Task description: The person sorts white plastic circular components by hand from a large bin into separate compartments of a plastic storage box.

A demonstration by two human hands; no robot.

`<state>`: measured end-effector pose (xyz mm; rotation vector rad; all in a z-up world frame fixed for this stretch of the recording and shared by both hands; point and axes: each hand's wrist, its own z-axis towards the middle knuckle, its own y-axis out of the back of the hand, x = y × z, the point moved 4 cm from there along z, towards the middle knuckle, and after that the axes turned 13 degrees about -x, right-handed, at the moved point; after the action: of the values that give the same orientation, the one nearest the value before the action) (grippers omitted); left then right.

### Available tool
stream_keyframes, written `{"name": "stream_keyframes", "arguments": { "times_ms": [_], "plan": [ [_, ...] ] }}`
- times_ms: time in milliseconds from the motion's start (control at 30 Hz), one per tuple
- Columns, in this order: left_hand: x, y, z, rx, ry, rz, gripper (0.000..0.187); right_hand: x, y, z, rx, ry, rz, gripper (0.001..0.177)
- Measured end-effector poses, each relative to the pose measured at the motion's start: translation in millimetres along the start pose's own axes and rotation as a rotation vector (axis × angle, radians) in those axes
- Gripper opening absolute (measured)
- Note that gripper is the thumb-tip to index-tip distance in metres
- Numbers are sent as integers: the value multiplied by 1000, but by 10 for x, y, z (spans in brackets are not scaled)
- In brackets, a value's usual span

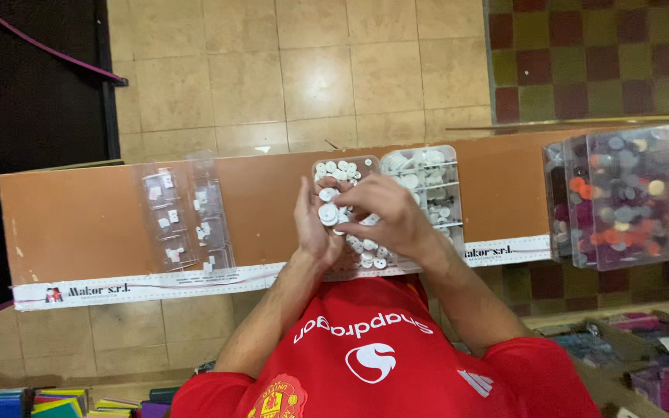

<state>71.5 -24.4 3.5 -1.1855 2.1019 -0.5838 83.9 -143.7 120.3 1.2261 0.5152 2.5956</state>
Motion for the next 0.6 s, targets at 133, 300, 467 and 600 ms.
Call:
{"name": "stream_keyframes", "arguments": {
  "times_ms": [133, 300, 467, 600],
  "plan": [
    [31, 69, 59, 22, 42, -25, 43, -213, 470, 4, -79, -140, 4, 31],
    [-59, -64, -102, 76, 82, -28, 38, -343, 469, -237, 239, -85, -296, 26],
    [-52, 11, -133, 90, 96, 24, 34, -378, 239, -486, 462, -15, -555, 46],
    [-56, 57, -139, 116, 78, 30, 32, -295, 126, -501, 596, -29, -717, 68]
  ]
}}
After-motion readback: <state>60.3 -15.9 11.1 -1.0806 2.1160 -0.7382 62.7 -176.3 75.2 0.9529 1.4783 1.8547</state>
